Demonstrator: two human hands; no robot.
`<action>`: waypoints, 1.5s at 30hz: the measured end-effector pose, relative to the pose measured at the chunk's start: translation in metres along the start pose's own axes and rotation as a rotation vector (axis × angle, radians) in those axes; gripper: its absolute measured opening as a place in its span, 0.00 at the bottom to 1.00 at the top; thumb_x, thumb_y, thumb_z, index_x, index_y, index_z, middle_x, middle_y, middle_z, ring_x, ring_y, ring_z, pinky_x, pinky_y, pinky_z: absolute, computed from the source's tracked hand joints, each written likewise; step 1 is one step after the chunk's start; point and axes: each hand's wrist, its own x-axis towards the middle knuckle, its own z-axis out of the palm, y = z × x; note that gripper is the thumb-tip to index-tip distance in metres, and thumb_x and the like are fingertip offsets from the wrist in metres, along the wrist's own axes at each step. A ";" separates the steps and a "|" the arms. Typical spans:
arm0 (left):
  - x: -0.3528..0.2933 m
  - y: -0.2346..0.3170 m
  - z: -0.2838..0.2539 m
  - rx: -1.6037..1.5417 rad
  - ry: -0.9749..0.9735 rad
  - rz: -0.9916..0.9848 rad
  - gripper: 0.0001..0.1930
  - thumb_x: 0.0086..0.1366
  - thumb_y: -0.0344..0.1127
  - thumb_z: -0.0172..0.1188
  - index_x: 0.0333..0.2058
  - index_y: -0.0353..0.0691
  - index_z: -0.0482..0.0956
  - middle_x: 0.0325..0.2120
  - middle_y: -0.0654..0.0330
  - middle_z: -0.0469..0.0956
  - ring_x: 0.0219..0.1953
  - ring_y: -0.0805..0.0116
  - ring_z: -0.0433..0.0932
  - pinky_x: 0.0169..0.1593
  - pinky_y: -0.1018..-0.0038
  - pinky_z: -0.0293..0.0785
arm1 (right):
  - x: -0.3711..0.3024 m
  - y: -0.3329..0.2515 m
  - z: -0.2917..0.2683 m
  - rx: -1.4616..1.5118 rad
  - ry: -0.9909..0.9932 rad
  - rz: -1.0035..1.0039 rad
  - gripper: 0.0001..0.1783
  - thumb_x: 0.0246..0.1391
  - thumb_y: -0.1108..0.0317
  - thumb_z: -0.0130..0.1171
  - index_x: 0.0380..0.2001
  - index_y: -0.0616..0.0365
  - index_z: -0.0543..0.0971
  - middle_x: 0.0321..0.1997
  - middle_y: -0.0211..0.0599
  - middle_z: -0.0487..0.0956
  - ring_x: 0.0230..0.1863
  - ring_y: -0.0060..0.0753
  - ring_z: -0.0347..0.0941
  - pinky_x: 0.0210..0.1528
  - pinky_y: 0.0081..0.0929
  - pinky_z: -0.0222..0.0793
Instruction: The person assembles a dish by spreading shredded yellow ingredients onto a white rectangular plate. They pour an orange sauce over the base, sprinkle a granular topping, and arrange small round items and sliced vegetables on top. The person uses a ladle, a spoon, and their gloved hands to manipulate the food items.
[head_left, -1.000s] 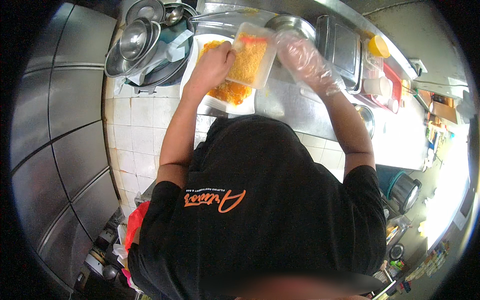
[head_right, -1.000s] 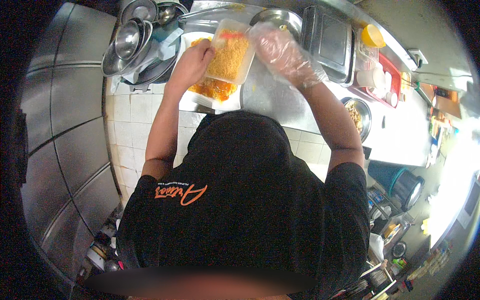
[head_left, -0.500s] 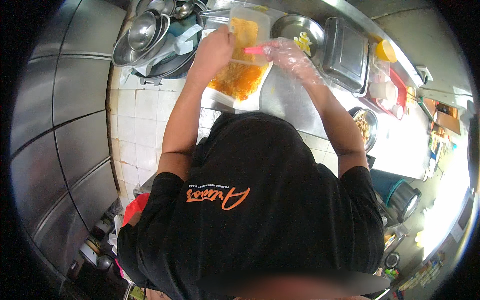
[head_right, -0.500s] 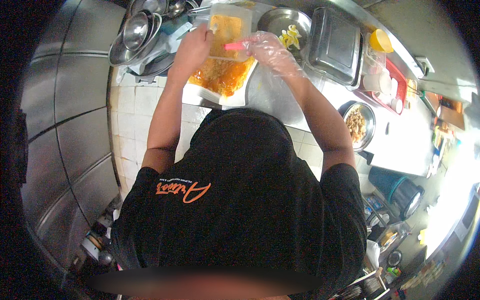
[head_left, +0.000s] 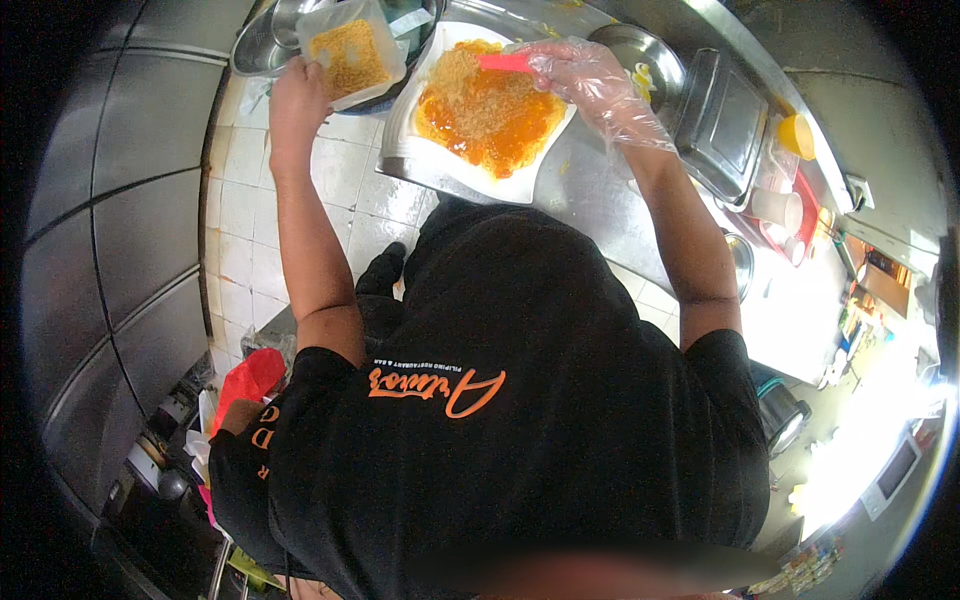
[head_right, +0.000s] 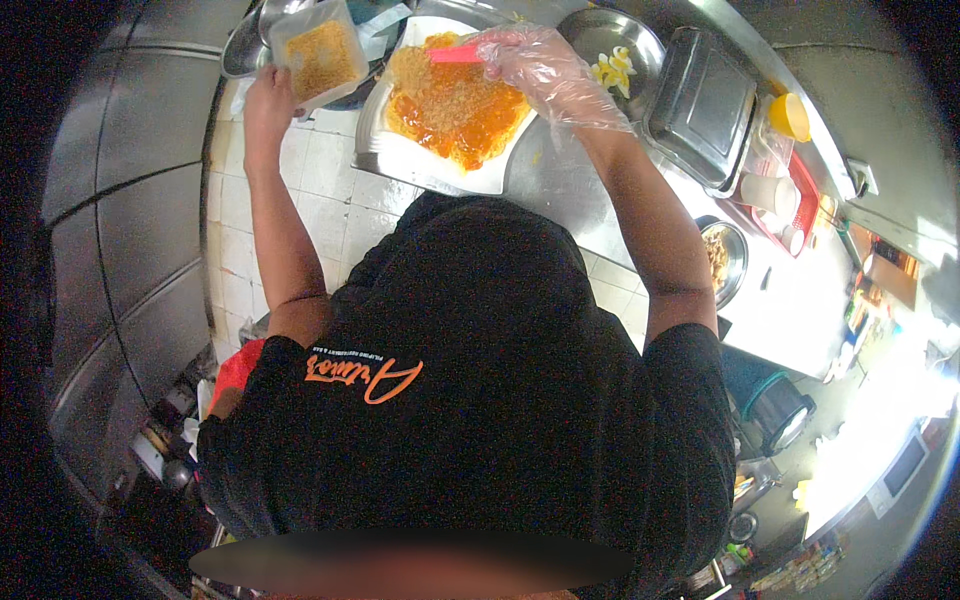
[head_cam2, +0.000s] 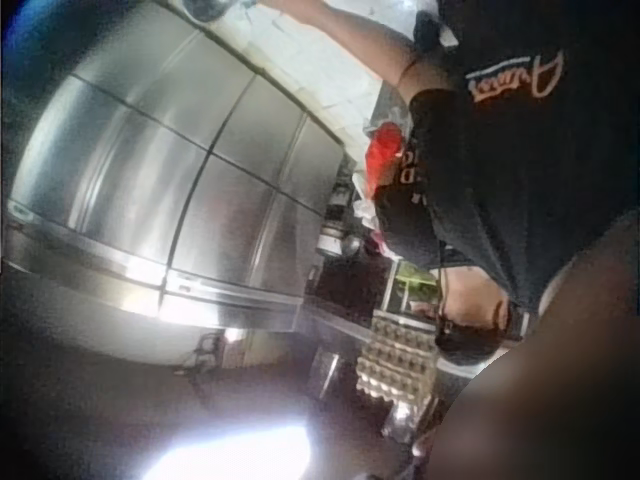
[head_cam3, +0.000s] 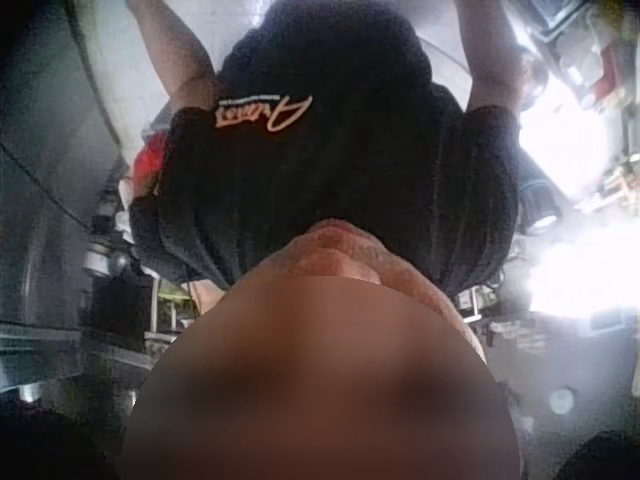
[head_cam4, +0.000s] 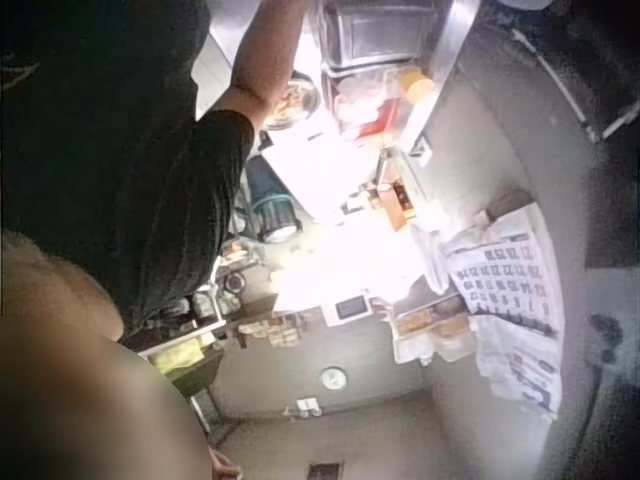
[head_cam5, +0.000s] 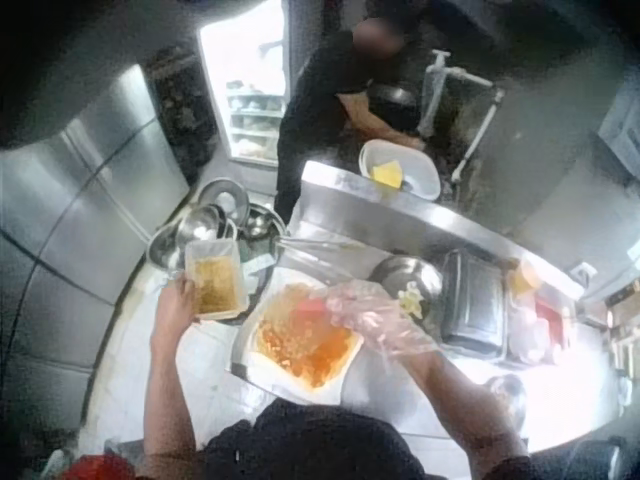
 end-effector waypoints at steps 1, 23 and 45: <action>-0.002 -0.008 -0.001 -0.044 0.012 -0.047 0.19 0.71 0.41 0.44 0.39 0.26 0.75 0.33 0.35 0.81 0.29 0.44 0.84 0.33 0.55 0.80 | 0.003 0.002 0.000 -0.019 -0.004 -0.001 0.20 0.52 0.66 0.66 0.50 0.54 0.86 0.47 0.36 0.83 0.49 0.33 0.74 0.60 0.29 0.66; -0.003 0.011 0.005 -0.234 -0.022 -0.119 0.21 0.71 0.41 0.47 0.47 0.24 0.76 0.34 0.38 0.81 0.25 0.52 0.84 0.28 0.63 0.82 | -0.022 0.000 -0.055 -0.245 0.265 0.011 0.22 0.59 0.53 0.66 0.51 0.56 0.84 0.40 0.34 0.84 0.43 0.29 0.76 0.50 0.27 0.71; 0.002 0.017 0.006 -0.090 0.027 0.049 0.19 0.70 0.41 0.48 0.43 0.27 0.77 0.32 0.33 0.80 0.33 0.40 0.84 0.33 0.57 0.79 | -0.074 0.008 -0.045 -0.163 0.111 -0.256 0.20 0.62 0.58 0.63 0.51 0.61 0.83 0.38 0.33 0.82 0.37 0.21 0.74 0.44 0.23 0.74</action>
